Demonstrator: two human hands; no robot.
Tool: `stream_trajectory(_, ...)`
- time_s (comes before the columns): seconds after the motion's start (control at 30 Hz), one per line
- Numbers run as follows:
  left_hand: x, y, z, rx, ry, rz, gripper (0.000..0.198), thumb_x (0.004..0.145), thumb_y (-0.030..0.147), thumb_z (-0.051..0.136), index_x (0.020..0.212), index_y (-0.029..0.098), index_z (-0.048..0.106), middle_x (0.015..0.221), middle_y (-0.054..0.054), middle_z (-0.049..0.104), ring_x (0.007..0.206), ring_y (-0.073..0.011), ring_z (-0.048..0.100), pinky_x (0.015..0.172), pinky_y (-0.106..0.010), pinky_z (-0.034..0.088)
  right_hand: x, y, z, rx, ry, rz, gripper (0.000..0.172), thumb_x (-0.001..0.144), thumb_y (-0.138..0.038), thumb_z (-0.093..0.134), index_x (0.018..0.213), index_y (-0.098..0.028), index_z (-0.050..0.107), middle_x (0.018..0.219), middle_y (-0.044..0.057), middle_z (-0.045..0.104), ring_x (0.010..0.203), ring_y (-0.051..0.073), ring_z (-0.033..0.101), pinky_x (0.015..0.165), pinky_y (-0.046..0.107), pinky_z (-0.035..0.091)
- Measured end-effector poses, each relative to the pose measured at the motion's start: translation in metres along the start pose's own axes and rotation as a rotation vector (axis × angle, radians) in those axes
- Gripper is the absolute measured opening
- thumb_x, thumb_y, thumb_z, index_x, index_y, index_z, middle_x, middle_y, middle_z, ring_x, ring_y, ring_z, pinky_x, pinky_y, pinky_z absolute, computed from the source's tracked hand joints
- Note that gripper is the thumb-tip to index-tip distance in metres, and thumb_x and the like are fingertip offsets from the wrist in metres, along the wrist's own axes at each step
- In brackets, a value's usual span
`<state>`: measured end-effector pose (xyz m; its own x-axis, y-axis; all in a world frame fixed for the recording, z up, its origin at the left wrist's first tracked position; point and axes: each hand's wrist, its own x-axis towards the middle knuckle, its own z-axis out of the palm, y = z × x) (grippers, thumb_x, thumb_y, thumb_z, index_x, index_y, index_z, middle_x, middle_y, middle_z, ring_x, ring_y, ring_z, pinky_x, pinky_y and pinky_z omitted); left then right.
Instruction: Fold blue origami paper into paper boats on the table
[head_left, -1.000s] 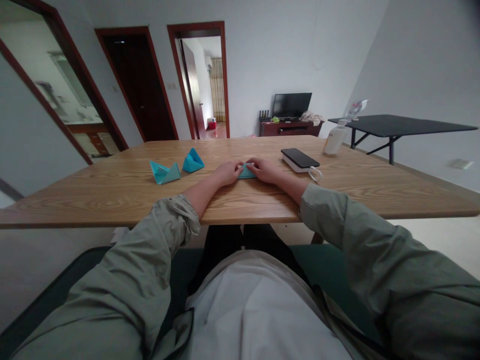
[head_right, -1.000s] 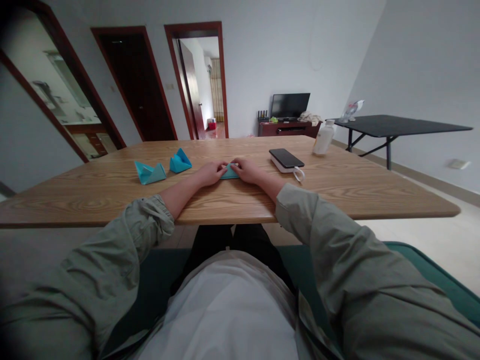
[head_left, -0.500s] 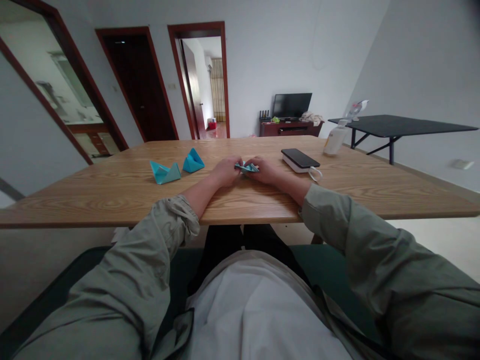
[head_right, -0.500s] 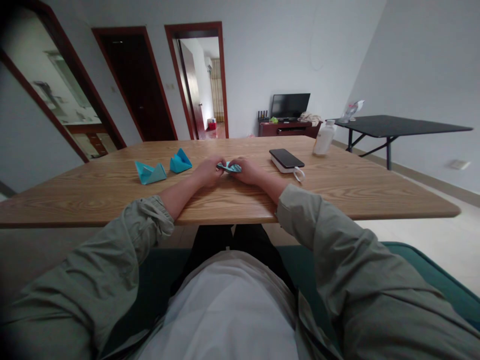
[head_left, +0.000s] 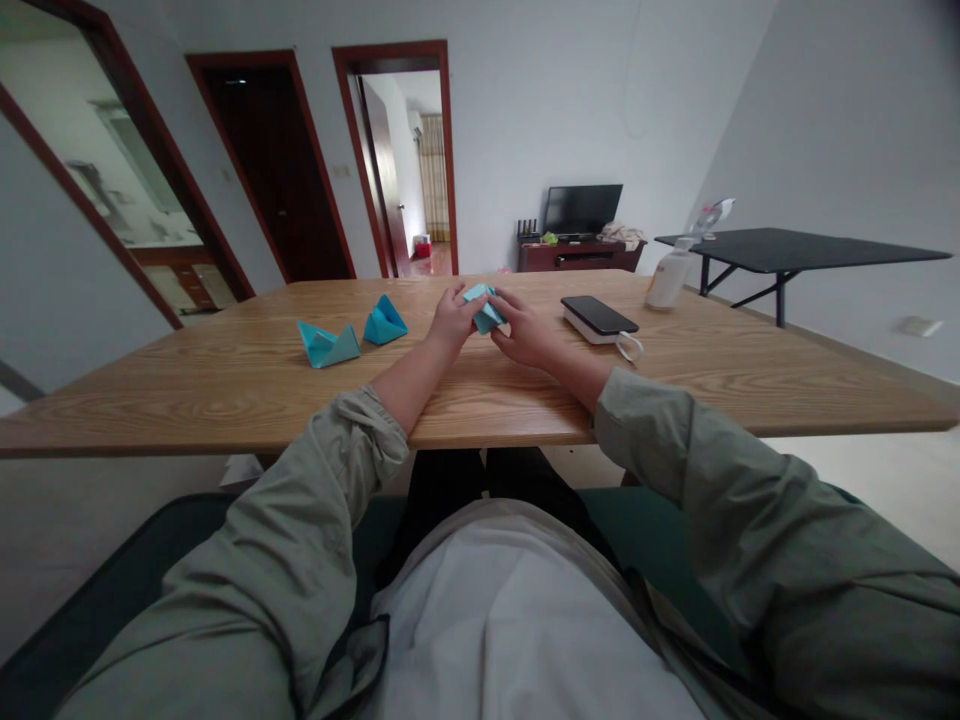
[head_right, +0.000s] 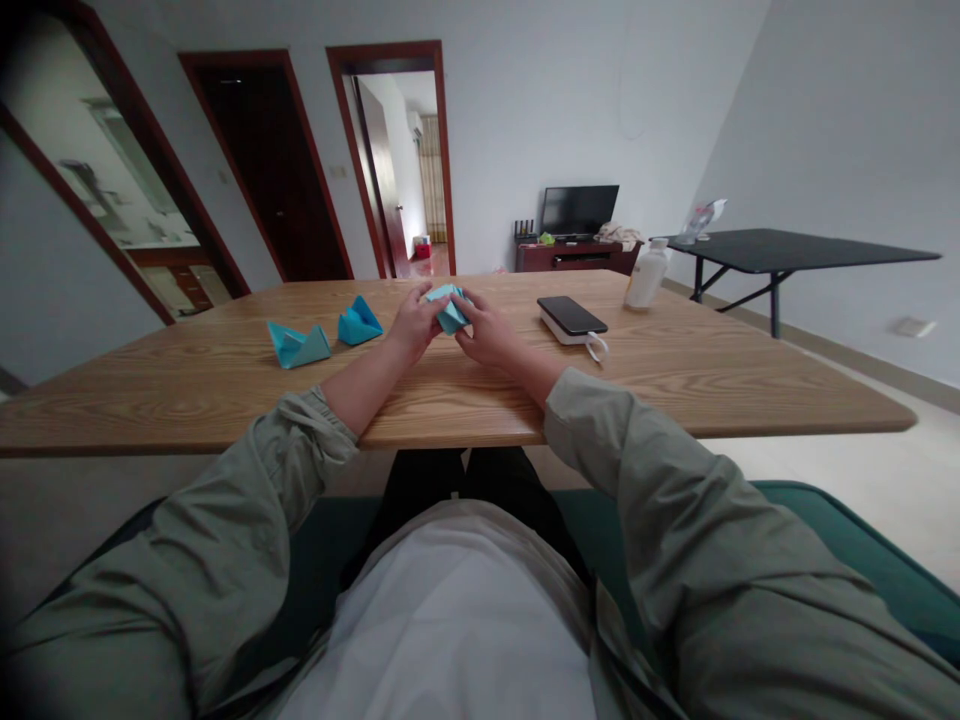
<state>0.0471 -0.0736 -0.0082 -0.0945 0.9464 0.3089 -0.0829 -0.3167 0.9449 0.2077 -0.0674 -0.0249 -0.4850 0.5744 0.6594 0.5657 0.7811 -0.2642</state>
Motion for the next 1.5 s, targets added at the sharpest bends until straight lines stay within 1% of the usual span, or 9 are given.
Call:
stream_trajectory(0.1, 0.000, -0.003, -0.003, 0.119, 0.008, 0.021, 0.057, 0.083, 0.020, 0.060, 0.138, 0.018, 0.044, 0.114, -0.009, 0.065, 0.084, -0.0156, 0.066, 0.070, -0.027, 0.056, 0.001, 0.003, 0.002, 0.144, -0.011, -0.003, 0.078, 0.081, -0.040, 0.065, 0.150, -0.016, 0.039, 0.158, 0.016, 0.030, 0.141, 0.032, 0.036, 0.114, 0.046, 0.034)
stream_trajectory(0.17, -0.002, -0.003, -0.005, 0.155, -0.018, 0.040, 0.053, 0.083, 0.019, 0.058, 0.135, 0.018, 0.048, 0.112, -0.009, 0.066, 0.082, -0.0156, 0.066, 0.068, -0.028, 0.057, 0.005, 0.005, 0.004, 0.327, 0.040, 0.087, 0.083, 0.080, -0.047, 0.065, 0.151, -0.017, 0.035, 0.153, 0.016, 0.039, 0.134, 0.031, 0.046, 0.106, 0.046, 0.043)
stream_trajectory(0.23, -0.004, -0.001, -0.006, 0.134, -0.049, 0.051, 0.052, 0.083, 0.018, 0.057, 0.134, 0.018, 0.049, 0.108, -0.008, 0.067, 0.078, -0.0150, 0.066, 0.067, -0.029, 0.057, 0.008, 0.006, 0.005, 0.531, 0.063, 0.242, 0.083, 0.080, -0.053, 0.064, 0.150, -0.018, 0.035, 0.136, 0.015, 0.057, 0.112, 0.027, 0.062, 0.089, 0.043, 0.055)
stream_trajectory(0.37, -0.006, -0.001, -0.006, 0.107, -0.106, 0.088, 0.048, 0.079, 0.022, 0.064, 0.125, 0.015, 0.055, 0.105, -0.009, 0.068, 0.080, -0.0153, 0.065, 0.069, -0.030, 0.057, 0.010, 0.007, 0.001, 0.727, -0.005, 0.402, 0.059, 0.075, -0.058, 0.070, 0.115, -0.014, 0.065, 0.096, 0.010, 0.071, 0.078, 0.019, 0.065, 0.064, 0.030, 0.056)
stream_trajectory(0.47, -0.003, -0.004, -0.009, 0.191, -0.110, 0.103, 0.044, 0.073, 0.028, 0.070, 0.114, 0.014, 0.061, 0.102, -0.008, 0.069, 0.078, -0.0160, 0.064, 0.066, -0.028, 0.055, 0.008, 0.008, -0.002, 0.698, 0.001, 0.366, 0.050, 0.072, -0.058, 0.072, 0.095, -0.013, 0.069, 0.085, 0.006, 0.070, 0.071, 0.016, 0.061, 0.059, 0.026, 0.051)
stream_trajectory(0.7, -0.001, -0.002, -0.017, 0.282, -0.210, 0.136, 0.046, 0.066, 0.041, 0.076, 0.101, 0.014, 0.062, 0.081, -0.002, 0.066, 0.067, -0.0126, 0.058, 0.061, -0.025, 0.048, 0.010, 0.010, -0.002, 0.522, 0.015, 0.190, 0.033, 0.074, -0.045, 0.065, 0.087, -0.015, 0.064, 0.079, 0.001, 0.064, 0.070, 0.015, 0.055, 0.062, 0.026, 0.046)
stream_trajectory(0.87, 0.005, -0.007, -0.017, 0.396, -0.281, 0.233, 0.034, 0.069, 0.036, 0.073, 0.092, 0.014, 0.060, 0.074, 0.000, 0.063, 0.063, -0.0101, 0.055, 0.059, -0.022, 0.044, 0.009, 0.007, -0.009, 0.294, 0.015, 0.131, 0.019, 0.075, -0.034, 0.055, 0.078, -0.016, 0.059, 0.072, 0.001, 0.058, 0.070, 0.015, 0.050, 0.062, 0.026, 0.040)
stream_trajectory(1.07, -0.001, -0.002, -0.016, 0.570, -0.337, 0.389, 0.024, 0.073, 0.022, 0.063, 0.096, 0.016, 0.059, 0.081, 0.000, 0.062, 0.065, -0.0095, 0.053, 0.062, -0.022, 0.044, 0.007, 0.002, -0.013, 0.134, -0.104, 0.123, 0.020, 0.080, -0.031, 0.051, 0.084, -0.015, 0.063, 0.080, 0.004, 0.065, 0.072, 0.017, 0.053, 0.066, 0.027, 0.040)
stream_trajectory(1.5, 0.001, -0.006, -0.019, 0.766, -0.372, 0.329, 0.009, 0.077, 0.025, 0.055, 0.081, 0.017, 0.057, 0.063, 0.003, 0.051, 0.059, -0.0126, 0.047, 0.056, -0.026, 0.036, 0.004, 0.009, -0.004, 0.102, -0.088, 0.108, 0.024, 0.081, -0.039, 0.054, 0.080, -0.016, 0.060, 0.076, 0.002, 0.063, 0.068, 0.014, 0.048, 0.063, 0.026, 0.037)
